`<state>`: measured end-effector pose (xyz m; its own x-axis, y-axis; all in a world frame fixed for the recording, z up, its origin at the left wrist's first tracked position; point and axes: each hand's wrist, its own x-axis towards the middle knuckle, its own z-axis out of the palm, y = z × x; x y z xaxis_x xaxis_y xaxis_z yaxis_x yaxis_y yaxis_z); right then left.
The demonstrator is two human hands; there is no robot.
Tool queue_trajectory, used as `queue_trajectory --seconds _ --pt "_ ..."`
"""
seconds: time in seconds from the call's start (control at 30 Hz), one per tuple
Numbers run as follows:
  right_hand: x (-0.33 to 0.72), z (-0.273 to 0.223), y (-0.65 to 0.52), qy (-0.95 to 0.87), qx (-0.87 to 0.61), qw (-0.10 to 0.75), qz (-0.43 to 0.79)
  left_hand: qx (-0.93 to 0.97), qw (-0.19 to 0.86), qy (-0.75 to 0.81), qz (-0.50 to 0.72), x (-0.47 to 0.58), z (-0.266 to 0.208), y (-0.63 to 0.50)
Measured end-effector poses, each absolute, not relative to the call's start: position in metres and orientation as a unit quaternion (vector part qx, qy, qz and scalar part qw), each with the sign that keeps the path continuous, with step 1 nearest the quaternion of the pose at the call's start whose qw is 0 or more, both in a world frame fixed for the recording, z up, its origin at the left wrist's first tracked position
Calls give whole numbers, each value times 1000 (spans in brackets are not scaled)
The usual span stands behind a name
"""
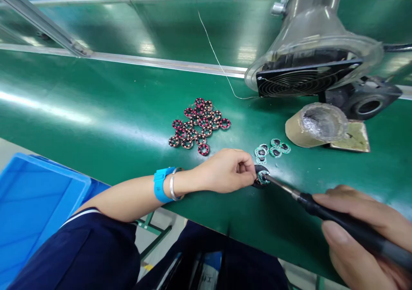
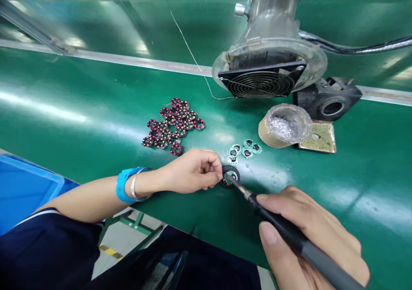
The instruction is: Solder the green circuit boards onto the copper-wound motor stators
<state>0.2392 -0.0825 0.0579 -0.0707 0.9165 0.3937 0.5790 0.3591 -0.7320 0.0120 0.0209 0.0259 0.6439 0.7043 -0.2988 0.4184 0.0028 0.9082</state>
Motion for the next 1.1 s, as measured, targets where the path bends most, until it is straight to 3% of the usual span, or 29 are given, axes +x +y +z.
queue_trajectory --seconds 1.1 --pt "233 60 -76 -721 -526 400 209 714 538 433 121 18 29 19"
